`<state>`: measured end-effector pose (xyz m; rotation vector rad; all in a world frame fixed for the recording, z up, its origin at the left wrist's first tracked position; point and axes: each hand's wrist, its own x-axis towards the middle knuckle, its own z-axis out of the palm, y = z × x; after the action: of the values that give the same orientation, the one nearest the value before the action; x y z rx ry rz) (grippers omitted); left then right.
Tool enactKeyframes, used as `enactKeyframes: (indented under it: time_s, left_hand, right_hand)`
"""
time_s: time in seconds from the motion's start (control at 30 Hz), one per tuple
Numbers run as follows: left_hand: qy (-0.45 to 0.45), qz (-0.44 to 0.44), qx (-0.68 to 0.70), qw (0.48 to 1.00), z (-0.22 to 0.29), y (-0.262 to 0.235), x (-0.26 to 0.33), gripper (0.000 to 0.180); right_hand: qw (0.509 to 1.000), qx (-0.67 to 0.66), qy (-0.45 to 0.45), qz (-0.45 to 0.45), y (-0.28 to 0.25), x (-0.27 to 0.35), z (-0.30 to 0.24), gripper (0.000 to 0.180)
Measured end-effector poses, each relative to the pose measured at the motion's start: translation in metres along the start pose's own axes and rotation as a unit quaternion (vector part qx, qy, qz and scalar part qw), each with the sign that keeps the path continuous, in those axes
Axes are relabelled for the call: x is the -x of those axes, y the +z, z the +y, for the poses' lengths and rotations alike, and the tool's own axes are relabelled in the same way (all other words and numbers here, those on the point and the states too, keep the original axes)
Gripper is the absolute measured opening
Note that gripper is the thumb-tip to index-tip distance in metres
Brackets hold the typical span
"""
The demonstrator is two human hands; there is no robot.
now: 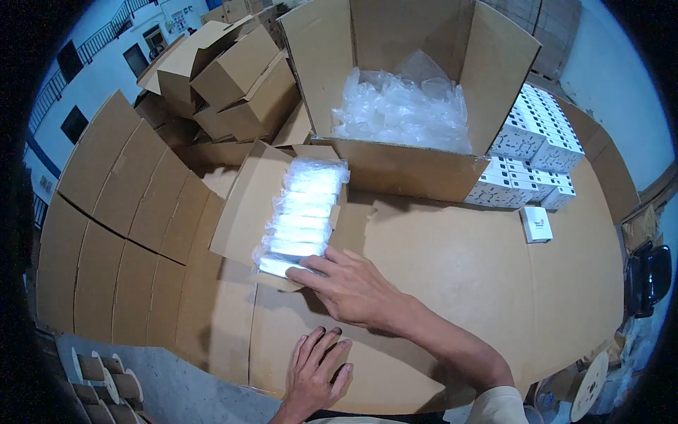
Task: Packing small white product boxes into larger cardboard shipping cartons on a warehouse floor.
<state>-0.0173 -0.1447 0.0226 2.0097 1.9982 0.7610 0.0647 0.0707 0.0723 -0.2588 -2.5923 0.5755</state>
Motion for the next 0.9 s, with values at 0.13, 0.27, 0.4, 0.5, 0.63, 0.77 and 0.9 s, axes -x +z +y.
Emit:
enactKeyframes:
  time_s: [0.13, 0.27, 0.4, 0.5, 0.63, 0.77, 0.9]
  left_hand:
    - [-0.005, -0.001, 0.004, 1.000, -0.001, 0.002, 0.001, 0.047]
    - [-0.006, -0.001, 0.005, 1.000, 0.000, 0.003, 0.002, 0.047]
    - [0.000, -0.005, -0.007, 1.000, 0.000, 0.003, 0.001, 0.048]
    - [0.009, -0.021, -0.010, 1.000, 0.003, 0.004, -0.005, 0.050]
    - [0.057, -0.040, 0.004, 0.998, 0.005, 0.015, -0.025, 0.052]
    - [0.123, -0.038, 0.014, 0.992, 0.011, 0.032, -0.057, 0.056]
    - [0.109, -0.030, 0.040, 0.993, 0.024, 0.051, -0.104, 0.055]
  right_hand:
    - [1.000, -0.021, 0.003, -0.020, 0.005, 0.004, 0.002, 0.048]
    - [0.999, -0.031, 0.001, -0.018, 0.010, 0.006, 0.005, 0.054]
    - [0.999, -0.018, 0.012, -0.032, 0.009, 0.007, 0.002, 0.056]
    - [0.998, -0.026, 0.028, -0.049, 0.001, 0.011, -0.003, 0.058]
    - [0.996, -0.068, 0.053, 0.006, -0.031, 0.026, -0.003, 0.060]
    - [0.995, -0.018, 0.079, 0.065, -0.064, 0.059, 0.014, 0.059]
    - [0.984, 0.018, 0.155, 0.081, -0.097, 0.098, 0.032, 0.057]
